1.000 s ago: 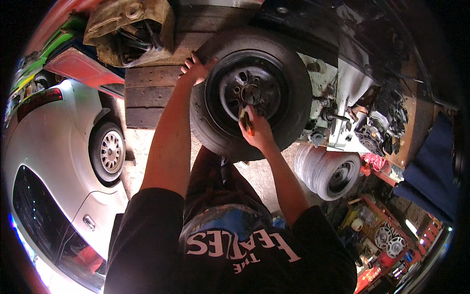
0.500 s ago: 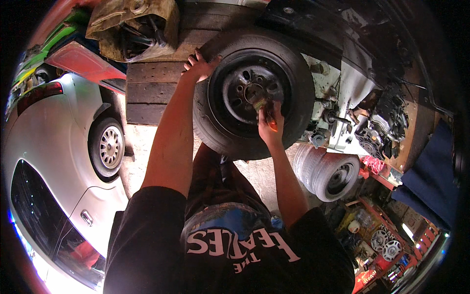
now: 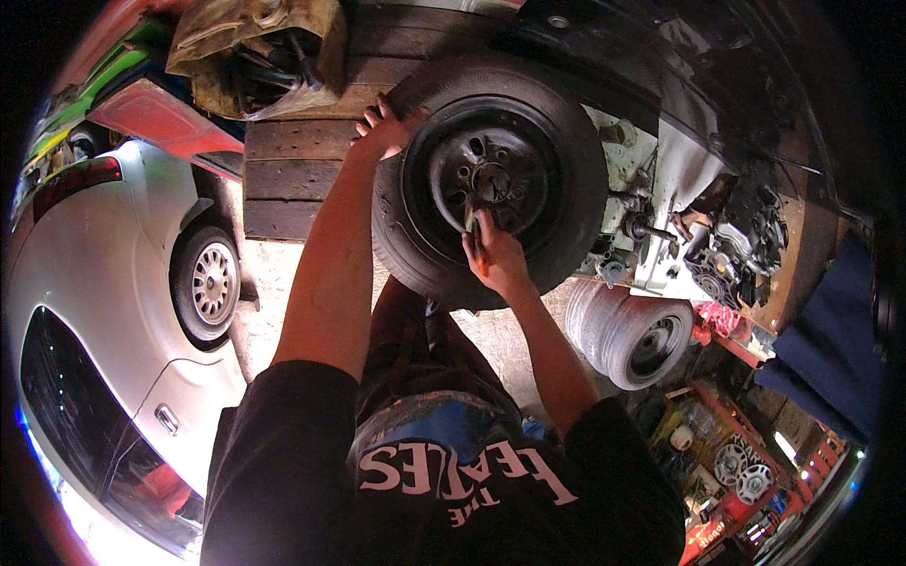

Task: The person retrieves a tire from a cluttered garage and uses a wire brush to scrub the rim and sidewall. The person repeatedly rotates the tire and scrubs different sections of the wheel surface.

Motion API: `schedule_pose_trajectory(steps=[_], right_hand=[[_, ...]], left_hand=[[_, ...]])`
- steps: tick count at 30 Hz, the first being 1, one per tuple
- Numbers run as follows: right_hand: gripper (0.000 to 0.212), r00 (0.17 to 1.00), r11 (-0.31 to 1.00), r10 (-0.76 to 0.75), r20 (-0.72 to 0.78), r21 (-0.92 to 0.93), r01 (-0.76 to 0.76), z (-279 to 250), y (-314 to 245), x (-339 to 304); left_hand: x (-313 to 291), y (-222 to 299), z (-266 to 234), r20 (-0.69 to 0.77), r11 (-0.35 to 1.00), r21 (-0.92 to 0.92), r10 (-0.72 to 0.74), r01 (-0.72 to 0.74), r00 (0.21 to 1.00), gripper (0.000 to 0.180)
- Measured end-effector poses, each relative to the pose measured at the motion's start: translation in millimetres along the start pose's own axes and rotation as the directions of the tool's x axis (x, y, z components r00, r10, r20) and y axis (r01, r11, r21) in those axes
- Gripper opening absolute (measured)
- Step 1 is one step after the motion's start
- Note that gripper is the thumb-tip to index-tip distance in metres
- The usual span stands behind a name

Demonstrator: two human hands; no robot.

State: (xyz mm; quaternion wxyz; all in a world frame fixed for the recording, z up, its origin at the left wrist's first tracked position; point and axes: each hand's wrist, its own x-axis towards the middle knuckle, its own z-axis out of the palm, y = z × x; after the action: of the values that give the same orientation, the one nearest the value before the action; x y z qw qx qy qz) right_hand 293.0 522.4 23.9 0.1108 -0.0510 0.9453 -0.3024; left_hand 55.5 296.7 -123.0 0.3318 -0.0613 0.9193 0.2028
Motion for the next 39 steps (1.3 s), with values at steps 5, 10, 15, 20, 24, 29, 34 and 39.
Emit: schedule_pose_trajectory(steps=[5, 10, 15, 20, 24, 29, 34, 39], right_hand=[[0.031, 0.960, 0.965, 0.080, -0.269, 0.262, -0.007, -15, 43, 0], [0.039, 0.941, 0.970, -0.130, -0.313, 0.157, 0.186, 14, 39, 4], [0.047, 0.926, 0.920, 0.207, -0.316, 0.385, -0.074, -9, 26, 9], [0.034, 0.989, 0.971, 0.096, -0.116, 0.230, -0.067, 4, 24, -1], [0.030, 0.934, 0.997, -0.039, -0.356, 0.048, 0.060, -24, 35, 6], [0.031, 0.965, 0.981, 0.052, -0.257, 0.196, -0.001, 17, 17, 2], [0.038, 0.948, 0.957, 0.113, -0.296, 0.289, -0.024, -11, 44, 0], [0.048, 0.959, 0.997, -0.021, -0.281, 0.071, 0.042, 16, 30, 8]], left_hand=[[-60, 51, -33, 0.046, 0.989, -0.136, -0.051, 0.057, 0.998, 0.121], [-2, 10, -2, -0.001, 1.000, -0.003, 0.018, -0.018, 1.000, 0.122], [-48, 33, -26, 0.030, 0.993, -0.105, -0.049, 0.052, 0.998, 0.121], [-56, 45, -32, 0.054, 0.985, -0.160, -0.052, 0.060, 0.997, 0.120], [-69, 46, -40, 0.047, 0.980, -0.185, -0.070, 0.077, 0.996, 0.120], [-14, 21, -7, 0.015, 0.999, -0.040, 0.001, 0.000, 1.000, 0.120], [-17, 20, -7, 0.032, 1.000, -0.003, -0.004, 0.004, 0.999, 0.120], [-5, 15, -2, 0.015, 0.999, 0.001, 0.034, -0.034, 0.999, 0.120]])
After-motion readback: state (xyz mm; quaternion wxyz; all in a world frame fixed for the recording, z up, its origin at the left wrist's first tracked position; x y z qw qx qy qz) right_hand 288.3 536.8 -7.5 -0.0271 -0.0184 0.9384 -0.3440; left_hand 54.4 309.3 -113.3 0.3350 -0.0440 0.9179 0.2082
